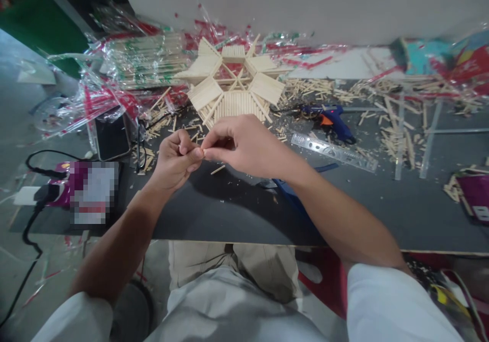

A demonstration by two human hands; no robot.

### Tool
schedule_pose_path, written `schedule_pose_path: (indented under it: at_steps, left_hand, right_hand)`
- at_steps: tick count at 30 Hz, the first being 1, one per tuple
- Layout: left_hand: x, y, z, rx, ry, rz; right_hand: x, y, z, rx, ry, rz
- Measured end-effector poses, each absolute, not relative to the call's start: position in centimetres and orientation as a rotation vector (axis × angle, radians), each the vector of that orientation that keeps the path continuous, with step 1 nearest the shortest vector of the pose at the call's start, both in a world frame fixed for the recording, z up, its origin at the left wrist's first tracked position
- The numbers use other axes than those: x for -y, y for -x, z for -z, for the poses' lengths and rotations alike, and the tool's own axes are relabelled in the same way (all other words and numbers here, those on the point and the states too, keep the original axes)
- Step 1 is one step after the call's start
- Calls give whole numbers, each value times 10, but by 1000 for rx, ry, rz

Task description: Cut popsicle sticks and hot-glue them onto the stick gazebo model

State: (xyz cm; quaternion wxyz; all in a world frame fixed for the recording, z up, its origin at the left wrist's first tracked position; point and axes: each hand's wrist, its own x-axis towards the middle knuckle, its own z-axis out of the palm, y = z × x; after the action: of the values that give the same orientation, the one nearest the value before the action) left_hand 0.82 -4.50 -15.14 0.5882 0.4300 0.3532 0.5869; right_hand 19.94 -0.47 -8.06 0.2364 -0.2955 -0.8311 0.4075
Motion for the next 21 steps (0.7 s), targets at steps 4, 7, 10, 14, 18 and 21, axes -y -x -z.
schedule_pose_path:
  at_steps: [4,7,10,14,18,21]
  left_hand:
    - [45,-8,153,-811,-990,-1381]
    - [45,-8,153,-820,-978,-1374]
    - [45,-8,152,-830,-978,-1364]
    - [45,-8,151,-850,-985,-1344]
    - [46,-8,151,-845,-985,-1363]
    - [46,-9,151,-845,-980,-1361]
  right_hand:
    - [7,-199,78,2366,779,-933]
    - [8,-200,75,2456,743,-776]
    - [8,-200,74,2467,774,-739]
    - [8,-200,71,2460,849,-843]
    - [9,-199,71,2408,913,-944]
    - [10,-199,71,2374,974,-986]
